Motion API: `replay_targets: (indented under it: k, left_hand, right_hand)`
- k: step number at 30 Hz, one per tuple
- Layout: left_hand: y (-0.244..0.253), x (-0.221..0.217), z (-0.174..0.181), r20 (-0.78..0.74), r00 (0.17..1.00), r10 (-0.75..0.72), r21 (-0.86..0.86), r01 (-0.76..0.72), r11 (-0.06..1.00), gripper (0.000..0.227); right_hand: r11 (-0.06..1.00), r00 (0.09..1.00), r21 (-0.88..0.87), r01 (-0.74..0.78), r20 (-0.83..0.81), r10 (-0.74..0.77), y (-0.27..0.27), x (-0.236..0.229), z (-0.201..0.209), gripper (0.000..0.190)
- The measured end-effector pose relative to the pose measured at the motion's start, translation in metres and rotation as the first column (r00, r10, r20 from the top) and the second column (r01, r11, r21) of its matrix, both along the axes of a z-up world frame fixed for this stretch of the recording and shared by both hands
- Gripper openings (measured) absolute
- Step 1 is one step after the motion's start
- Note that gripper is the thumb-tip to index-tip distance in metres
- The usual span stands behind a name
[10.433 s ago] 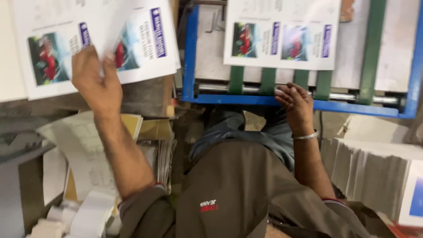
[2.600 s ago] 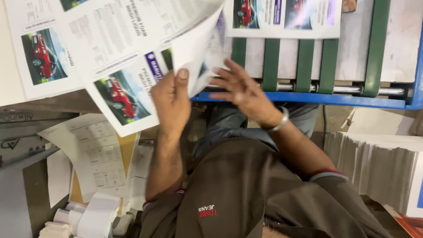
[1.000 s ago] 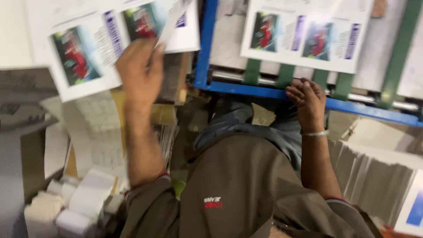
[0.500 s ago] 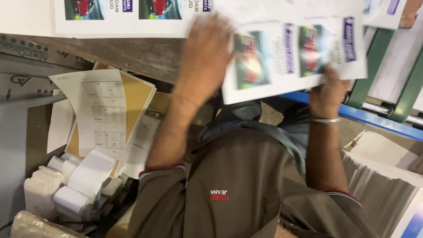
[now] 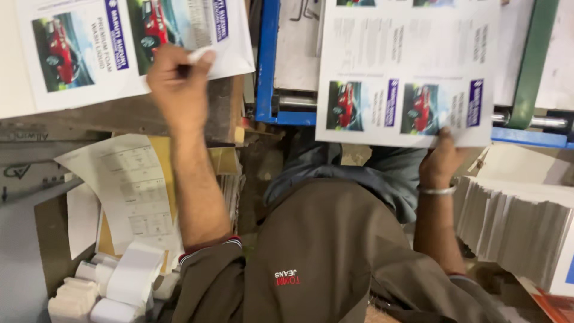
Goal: The person repeatedly picks up printed sheets from a stack on the left and feeds them one by one into a blue laminating or binding machine on the right. The sheets feature a red car image and text. The person handles the sheets by hand and maintains a steady rhythm throughout the clip.
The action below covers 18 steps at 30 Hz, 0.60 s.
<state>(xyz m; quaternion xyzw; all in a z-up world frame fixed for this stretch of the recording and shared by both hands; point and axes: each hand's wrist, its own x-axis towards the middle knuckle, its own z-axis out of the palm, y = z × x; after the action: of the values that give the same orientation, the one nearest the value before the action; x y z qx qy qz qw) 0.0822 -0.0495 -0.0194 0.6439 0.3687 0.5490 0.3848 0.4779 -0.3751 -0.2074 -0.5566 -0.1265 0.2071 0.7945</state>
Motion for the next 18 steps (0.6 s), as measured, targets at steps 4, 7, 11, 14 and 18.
replay_targets:
  k: [4,7,11,14,18]
  left_hand:
    - [0.000,-0.014,0.006,0.229,0.973,0.012,-0.140,0.021,0.990,0.021]
    - [-0.011,-0.001,0.005,-0.108,0.994,0.029,0.101,-0.019,0.995,0.018]
    - [-0.024,0.020,-0.005,-0.594,0.733,0.333,0.515,0.028,0.857,0.008]
    - [-0.029,0.024,-0.009,-0.549,0.747,0.374,0.527,-0.037,0.849,0.008]
    - [-0.029,0.017,0.000,-0.621,0.701,0.351,0.491,-0.002,0.871,0.022]
  right_hand:
    - [0.988,0.997,-0.141,0.060,0.046,-0.054,-0.025,-0.031,0.001,0.051]
    - [0.987,0.997,-0.143,0.074,0.040,-0.069,-0.023,-0.032,0.000,0.050]
    - [0.987,0.997,-0.157,0.022,0.076,-0.010,0.000,-0.017,-0.009,0.048]
    - [0.981,0.995,-0.193,0.034,0.101,-0.014,0.025,0.003,-0.013,0.045]
    - [0.989,0.990,-0.147,-0.025,0.131,0.045,0.059,0.027,-0.006,0.046]
